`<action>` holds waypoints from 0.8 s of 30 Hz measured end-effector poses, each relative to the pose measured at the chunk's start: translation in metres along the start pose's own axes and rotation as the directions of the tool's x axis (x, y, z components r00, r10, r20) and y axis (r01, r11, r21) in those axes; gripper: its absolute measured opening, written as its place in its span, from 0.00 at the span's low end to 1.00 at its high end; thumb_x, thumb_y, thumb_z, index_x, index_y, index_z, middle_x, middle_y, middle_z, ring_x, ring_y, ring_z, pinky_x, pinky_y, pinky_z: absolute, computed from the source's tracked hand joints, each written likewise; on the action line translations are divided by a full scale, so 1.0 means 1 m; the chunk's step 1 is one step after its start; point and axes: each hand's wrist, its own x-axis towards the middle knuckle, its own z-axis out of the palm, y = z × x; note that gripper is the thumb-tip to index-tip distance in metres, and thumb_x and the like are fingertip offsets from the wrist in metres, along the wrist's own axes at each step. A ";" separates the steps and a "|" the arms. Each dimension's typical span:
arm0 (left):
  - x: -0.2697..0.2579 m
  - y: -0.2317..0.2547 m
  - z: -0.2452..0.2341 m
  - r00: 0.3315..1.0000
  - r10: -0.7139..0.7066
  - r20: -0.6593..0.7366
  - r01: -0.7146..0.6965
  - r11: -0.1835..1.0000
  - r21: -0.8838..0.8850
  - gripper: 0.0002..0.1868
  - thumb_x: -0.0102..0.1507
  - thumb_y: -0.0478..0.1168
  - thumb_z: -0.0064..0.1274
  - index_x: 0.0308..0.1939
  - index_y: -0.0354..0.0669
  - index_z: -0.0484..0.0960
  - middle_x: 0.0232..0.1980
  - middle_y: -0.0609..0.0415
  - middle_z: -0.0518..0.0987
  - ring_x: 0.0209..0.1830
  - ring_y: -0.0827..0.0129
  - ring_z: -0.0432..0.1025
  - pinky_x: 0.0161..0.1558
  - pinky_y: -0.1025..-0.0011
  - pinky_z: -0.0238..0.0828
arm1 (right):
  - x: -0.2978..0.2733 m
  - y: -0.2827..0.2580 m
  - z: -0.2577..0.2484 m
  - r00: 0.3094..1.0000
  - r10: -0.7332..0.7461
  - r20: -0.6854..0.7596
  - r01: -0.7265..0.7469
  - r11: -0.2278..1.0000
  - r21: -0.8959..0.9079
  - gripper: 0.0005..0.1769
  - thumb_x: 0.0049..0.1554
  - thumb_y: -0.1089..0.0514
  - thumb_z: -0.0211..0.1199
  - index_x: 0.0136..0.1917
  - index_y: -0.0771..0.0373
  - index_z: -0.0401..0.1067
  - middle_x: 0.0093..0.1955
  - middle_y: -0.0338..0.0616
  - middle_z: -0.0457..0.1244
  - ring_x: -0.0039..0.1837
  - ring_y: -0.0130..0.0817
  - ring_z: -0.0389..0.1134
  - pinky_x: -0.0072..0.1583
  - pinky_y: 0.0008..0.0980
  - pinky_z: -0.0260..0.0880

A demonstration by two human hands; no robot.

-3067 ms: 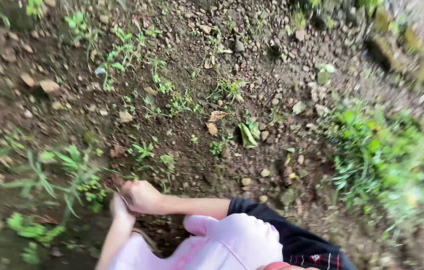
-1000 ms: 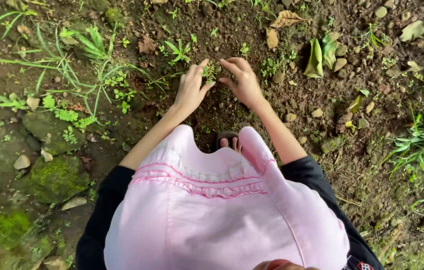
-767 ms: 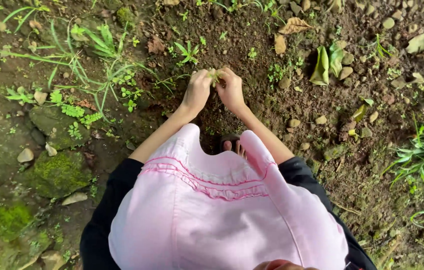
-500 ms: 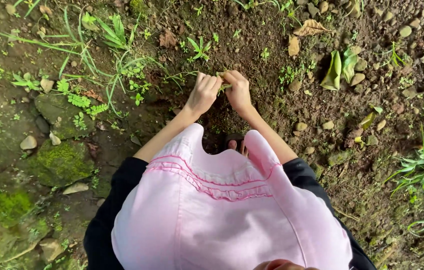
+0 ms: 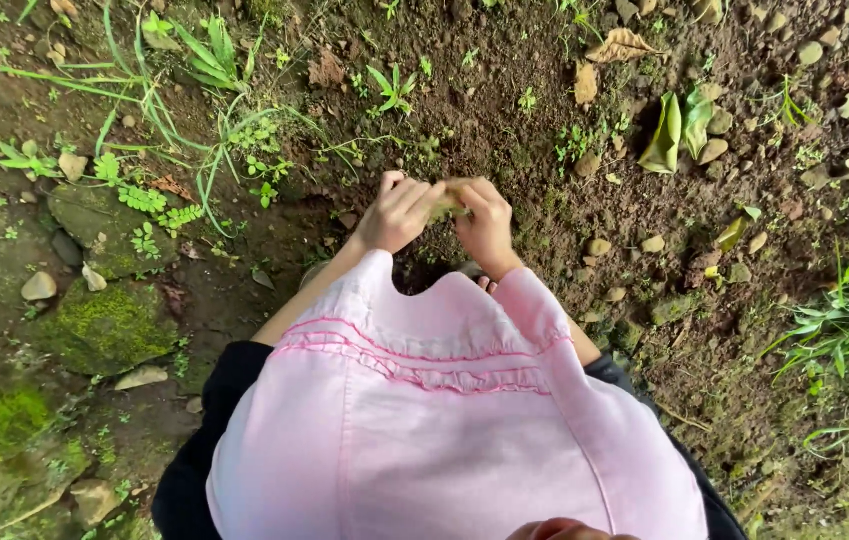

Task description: Pulling small weeds and plants from the soil in an outdoor garden area using hands.

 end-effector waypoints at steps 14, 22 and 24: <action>0.006 -0.066 0.006 0.914 -0.327 0.242 0.233 0.909 0.347 0.15 0.56 0.38 0.63 0.45 0.39 0.80 0.41 0.53 0.73 0.37 0.67 0.64 0.44 0.68 0.58 | -0.231 0.135 -0.409 0.402 -0.098 -0.910 -0.855 0.314 -0.412 0.36 0.53 0.66 0.77 0.66 0.65 0.57 0.60 0.53 0.65 0.55 0.33 0.75 0.63 0.32 0.82; 0.005 -0.065 0.001 0.916 -0.326 0.234 0.228 0.902 0.366 0.06 0.62 0.29 0.53 0.42 0.36 0.77 0.38 0.48 0.78 0.37 0.64 0.74 0.46 0.68 0.71 | 0.003 -0.010 -0.190 0.839 0.336 -0.428 -0.502 0.782 -0.370 0.08 0.60 0.72 0.59 0.53 0.70 0.74 0.45 0.52 0.67 0.36 0.33 0.64 0.37 0.26 0.70; 0.010 -0.060 -0.008 0.933 -0.290 0.214 0.189 0.899 0.395 0.03 0.66 0.34 0.50 0.43 0.41 0.75 0.35 0.52 0.76 0.37 0.64 0.75 0.43 0.68 0.67 | 0.039 -0.036 -0.139 0.819 0.513 -0.258 -0.557 0.818 -0.144 0.08 0.63 0.70 0.56 0.55 0.70 0.73 0.43 0.54 0.66 0.31 0.34 0.63 0.33 0.26 0.68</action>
